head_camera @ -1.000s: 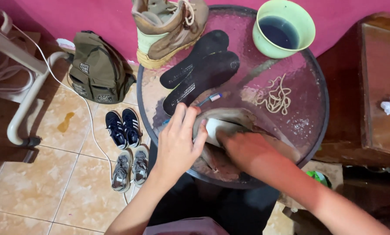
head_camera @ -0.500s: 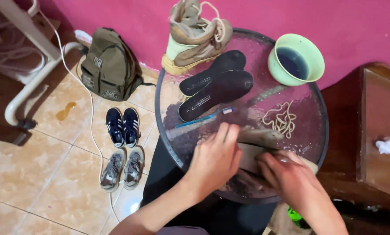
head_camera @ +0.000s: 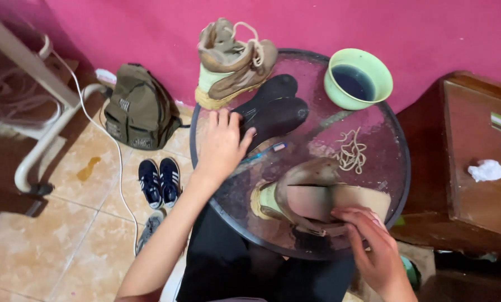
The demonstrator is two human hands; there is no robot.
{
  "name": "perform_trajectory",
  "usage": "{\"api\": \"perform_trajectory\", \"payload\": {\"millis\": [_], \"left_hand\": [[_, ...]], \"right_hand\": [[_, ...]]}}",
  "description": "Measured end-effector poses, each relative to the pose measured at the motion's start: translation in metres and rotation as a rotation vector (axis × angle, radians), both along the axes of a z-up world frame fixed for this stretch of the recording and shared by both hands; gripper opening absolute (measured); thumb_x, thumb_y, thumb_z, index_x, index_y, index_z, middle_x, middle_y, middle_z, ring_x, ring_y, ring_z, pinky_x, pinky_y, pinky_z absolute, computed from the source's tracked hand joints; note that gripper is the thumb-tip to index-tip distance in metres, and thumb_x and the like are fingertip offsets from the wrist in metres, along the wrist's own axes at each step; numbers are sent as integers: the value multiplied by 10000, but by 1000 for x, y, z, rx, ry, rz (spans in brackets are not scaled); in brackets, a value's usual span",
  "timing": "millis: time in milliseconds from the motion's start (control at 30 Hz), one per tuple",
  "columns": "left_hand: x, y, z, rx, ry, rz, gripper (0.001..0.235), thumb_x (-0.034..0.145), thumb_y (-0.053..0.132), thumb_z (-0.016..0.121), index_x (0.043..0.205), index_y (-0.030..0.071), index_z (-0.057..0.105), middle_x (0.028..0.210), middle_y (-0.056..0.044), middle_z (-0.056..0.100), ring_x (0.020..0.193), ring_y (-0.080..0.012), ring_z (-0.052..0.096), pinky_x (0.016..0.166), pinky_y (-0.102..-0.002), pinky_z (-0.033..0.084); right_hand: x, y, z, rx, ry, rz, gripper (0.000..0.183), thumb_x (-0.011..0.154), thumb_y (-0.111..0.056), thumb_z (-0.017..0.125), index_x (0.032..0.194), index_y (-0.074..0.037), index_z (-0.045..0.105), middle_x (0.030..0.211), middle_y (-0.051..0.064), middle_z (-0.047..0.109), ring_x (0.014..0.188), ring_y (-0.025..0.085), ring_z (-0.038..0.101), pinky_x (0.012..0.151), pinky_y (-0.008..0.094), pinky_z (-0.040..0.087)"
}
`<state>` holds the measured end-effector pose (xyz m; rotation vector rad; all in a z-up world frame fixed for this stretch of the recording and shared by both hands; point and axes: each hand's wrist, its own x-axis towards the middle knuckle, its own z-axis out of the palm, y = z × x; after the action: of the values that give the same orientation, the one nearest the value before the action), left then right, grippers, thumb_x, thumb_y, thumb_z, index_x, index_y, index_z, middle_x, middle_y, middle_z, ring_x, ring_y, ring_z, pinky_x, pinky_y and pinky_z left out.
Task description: The person cleans the inside of a beige boot using a toothbrush. They scrub the interior lining and sole area while holding the boot open with their other hand. The person then removes the insole and continues scrubbing the inside of the boot.
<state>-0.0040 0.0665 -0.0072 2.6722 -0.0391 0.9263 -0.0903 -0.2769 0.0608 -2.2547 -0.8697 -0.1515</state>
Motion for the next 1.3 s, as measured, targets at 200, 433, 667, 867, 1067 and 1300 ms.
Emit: {"api": "perform_trajectory", "payload": {"millis": [200, 433, 667, 867, 1067, 1300], "left_hand": [[46, 3, -47, 188, 213, 11, 468, 799, 419, 821, 1017, 80, 583, 1038, -132, 606, 1021, -348, 564, 793, -481, 503], [19, -6, 34, -159, 470, -234, 176, 1069, 169, 495, 1162, 108, 359, 766, -243, 666, 649, -572, 605, 569, -598, 446], [0, -7, 79, 575, -28, -38, 428, 883, 134, 648, 1306, 168, 590, 902, 12, 585, 714, -167, 666, 485, -327, 509], [-55, -4, 192, 337, 243, -234, 305, 956, 136, 591, 1259, 139, 550, 981, -69, 665, 727, -325, 693, 541, -491, 551], [-55, -14, 246, 238, 867, -283, 283, 1045, 269, 473, 1325, 241, 498, 927, -88, 773, 786, -383, 753, 686, -525, 528], [-51, -36, 279, 354, 1028, -194, 213, 1062, 350, 467, 1266, 377, 519, 644, -60, 721, 544, -302, 645, 680, -415, 471]], "right_hand": [[-2, -9, -5, 43, -82, -63, 247, 1014, -99, 511, 1126, -39, 723, 1114, 79, 741, 1102, 239, 670, 1014, 377, 489], [-5, -10, -5, 111, -128, -74, 234, 1024, -79, 494, 1109, -21, 704, 1145, 115, 731, 1118, 257, 680, 1022, 377, 483], [-2, -15, 0, 116, -186, -173, 207, 1014, -67, 524, 1081, -21, 715, 1105, 80, 742, 1102, 258, 672, 1024, 385, 481], [4, -19, 24, 72, -118, -267, 219, 999, -57, 554, 1174, -43, 685, 1195, 71, 715, 1177, 244, 640, 1052, 385, 431], [6, -13, 34, 97, 109, -323, 354, 993, -159, 547, 1332, -77, 611, 1340, 63, 666, 1306, 227, 568, 1116, 379, 388], [14, 6, 46, 265, 314, -242, 565, 995, -276, 532, 1507, -93, 380, 1503, 64, 567, 1404, 207, 544, 1150, 393, 371]]}}
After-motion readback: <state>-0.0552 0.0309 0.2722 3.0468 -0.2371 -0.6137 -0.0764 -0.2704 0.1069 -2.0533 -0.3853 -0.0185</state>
